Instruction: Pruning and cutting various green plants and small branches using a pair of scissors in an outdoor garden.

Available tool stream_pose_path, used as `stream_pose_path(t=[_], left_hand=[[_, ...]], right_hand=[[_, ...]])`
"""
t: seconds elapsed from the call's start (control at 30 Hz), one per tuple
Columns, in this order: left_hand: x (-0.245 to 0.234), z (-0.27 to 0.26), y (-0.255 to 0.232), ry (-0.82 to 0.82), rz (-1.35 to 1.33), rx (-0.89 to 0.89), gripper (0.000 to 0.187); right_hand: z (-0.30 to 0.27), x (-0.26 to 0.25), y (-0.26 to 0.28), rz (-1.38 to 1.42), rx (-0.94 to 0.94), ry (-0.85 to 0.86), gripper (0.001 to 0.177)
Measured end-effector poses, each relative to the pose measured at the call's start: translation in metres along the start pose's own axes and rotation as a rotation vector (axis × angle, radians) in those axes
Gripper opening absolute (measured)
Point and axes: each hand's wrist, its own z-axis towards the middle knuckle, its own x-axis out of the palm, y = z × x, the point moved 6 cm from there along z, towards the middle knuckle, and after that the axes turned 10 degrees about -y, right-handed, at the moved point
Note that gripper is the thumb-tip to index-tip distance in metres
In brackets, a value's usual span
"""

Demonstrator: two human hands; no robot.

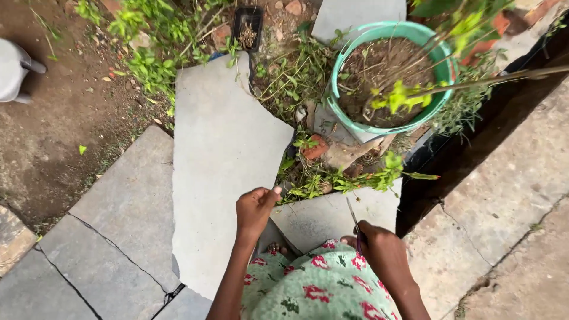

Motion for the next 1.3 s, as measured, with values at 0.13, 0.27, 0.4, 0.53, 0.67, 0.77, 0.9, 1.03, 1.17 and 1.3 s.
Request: stream_pose_path(t=[0.13,0.27,0.4,0.53,0.67,0.77,0.9,1.03,1.17,1.3], left_hand=[[0.046,0.091,0.072,-0.037,0.196,0.267,0.035],[0.089,0.155,0.115,0.009,0.327,0.193,0.032],[0.126,0.207,0.198,-0.029,0.159,0.188,0.029],[0.160,0.223,0.279,0.022,-0.045,0.172,0.030],[0.206,0.217,0.358,0.174,-0.195,0.098,0.027],[0.235,0.208,0.349,0.280,-0.115,0.255,0.024],[0.256,0.182,0.287,0.361,0.481,0.427,0.022],[0.282,0.171,0.266,0.414,0.391,0.667,0.038],[0.316,0.165,0.333,0.495,0.512,0.627,0.042],[0.313,0.154,0.330,0.358,0.583,0.951,0.025]], right_hand=[[0.070,0.094,-0.029,-0.012,0.065,-0.091,0.051],[0.112,0.188,-0.062,0.089,0.050,-0.199,0.051],[0.130,0.284,-0.107,0.588,0.173,-0.277,0.046],[0.126,0.379,-0.159,1.068,0.116,-0.383,0.055],[0.113,0.422,-0.206,1.014,0.078,-0.465,0.060],[0.116,0.427,-0.218,1.029,0.092,-0.418,0.067],[0.140,0.389,-0.198,0.816,0.023,-0.289,0.065],[0.134,0.348,-0.179,0.881,-0.035,-0.363,0.061],[0.121,0.374,-0.193,0.897,-0.002,-0.315,0.059],[0.118,0.386,-0.180,0.569,0.079,-0.148,0.057]])
